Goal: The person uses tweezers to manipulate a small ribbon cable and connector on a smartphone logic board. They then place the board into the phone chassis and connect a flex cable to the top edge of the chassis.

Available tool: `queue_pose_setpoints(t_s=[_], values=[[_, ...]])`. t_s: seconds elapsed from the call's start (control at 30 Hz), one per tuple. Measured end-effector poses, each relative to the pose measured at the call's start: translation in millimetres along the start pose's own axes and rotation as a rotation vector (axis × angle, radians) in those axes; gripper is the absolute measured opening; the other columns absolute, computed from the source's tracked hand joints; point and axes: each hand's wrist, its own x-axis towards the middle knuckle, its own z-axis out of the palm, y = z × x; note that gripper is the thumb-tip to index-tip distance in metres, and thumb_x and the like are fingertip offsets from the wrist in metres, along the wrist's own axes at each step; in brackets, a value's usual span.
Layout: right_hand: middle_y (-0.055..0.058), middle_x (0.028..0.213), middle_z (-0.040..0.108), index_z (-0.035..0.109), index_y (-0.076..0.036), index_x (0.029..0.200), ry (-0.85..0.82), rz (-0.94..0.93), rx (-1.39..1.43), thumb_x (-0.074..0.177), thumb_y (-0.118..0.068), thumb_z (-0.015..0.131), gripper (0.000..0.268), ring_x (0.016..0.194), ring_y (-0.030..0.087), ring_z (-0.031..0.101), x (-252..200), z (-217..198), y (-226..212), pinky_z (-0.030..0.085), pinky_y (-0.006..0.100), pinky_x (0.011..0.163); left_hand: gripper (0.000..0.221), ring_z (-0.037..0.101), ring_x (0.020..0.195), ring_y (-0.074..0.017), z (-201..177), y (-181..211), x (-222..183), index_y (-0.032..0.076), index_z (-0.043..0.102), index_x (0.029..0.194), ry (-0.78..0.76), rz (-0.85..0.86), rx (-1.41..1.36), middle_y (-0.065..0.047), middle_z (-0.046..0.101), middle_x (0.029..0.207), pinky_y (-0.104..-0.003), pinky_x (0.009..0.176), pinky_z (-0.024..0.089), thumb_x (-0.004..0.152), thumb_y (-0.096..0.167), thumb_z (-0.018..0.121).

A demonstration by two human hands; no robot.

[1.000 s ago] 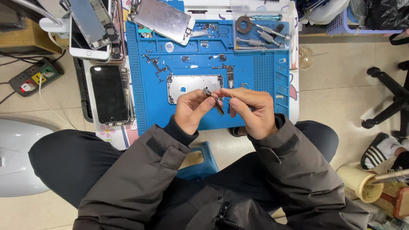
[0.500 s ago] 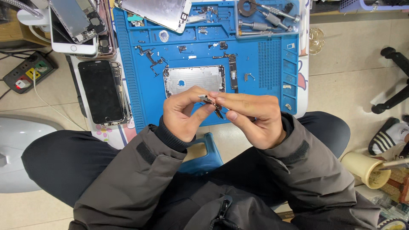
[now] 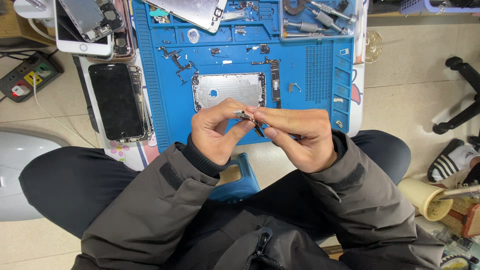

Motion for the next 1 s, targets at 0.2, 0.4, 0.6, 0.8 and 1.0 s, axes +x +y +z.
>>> queue_pose_setpoints(t_s=[0.2,0.4,0.6,0.8,1.0], values=[[0.018,0.112,0.08,0.077,-0.008,0.122,-0.016,-0.01,-0.027,0.099,-0.005,0.068,0.024,0.073,0.02,0.077,6.2,0.9,-6.8,0.043,0.021,0.046,0.004,0.074,0.088,-0.0253,-1.0,0.3,0.2,0.0,0.077,0.093,-0.004,0.004,0.005,-0.012,0.076,0.083,-0.043,0.086,0.062,0.097,0.002,0.077],[0.018,0.116,0.08,0.077,-0.01,0.122,-0.031,-0.019,-0.049,0.099,-0.004,0.07,0.025,0.077,0.02,0.078,9.4,0.8,-13.4,0.042,0.02,0.046,0.003,0.074,0.088,-0.0247,1.1,4.0,-0.1,0.001,0.078,0.093,0.009,0.004,0.01,-0.011,0.076,0.082,-0.043,0.087,0.062,0.096,0.002,0.078],[0.018,0.121,0.079,0.076,-0.011,0.124,-0.04,-0.013,-0.041,0.099,-0.003,0.07,0.027,0.084,0.022,0.081,10.1,3.0,-15.2,0.046,0.019,0.05,0.002,0.075,0.088,-0.0247,-0.5,9.1,1.0,0.002,0.079,0.094,0.001,-0.009,0.052,-0.01,0.077,0.083,-0.041,0.086,0.062,0.096,0.003,0.078],[0.025,0.125,0.076,0.075,-0.005,0.125,-0.027,-0.003,0.035,0.098,-0.001,0.07,0.028,0.114,0.037,0.076,7.2,4.9,-14.6,0.065,0.035,0.078,0.003,0.075,0.088,-0.0255,-0.1,13.0,-0.1,0.003,0.079,0.092,0.015,0.011,0.1,-0.011,0.077,0.083,-0.041,0.085,0.061,0.095,0.001,0.078],[0.025,0.126,0.075,0.074,-0.003,0.125,-0.029,0.025,0.069,0.098,-0.003,0.07,0.027,0.118,0.04,0.072,5.5,4.1,-11.0,0.066,0.041,0.086,0.003,0.076,0.092,-0.0263,1.9,9.7,-1.7,0.004,0.08,0.095,0.012,0.012,0.065,-0.011,0.077,0.084,-0.042,0.088,0.061,0.095,0.001,0.079]])
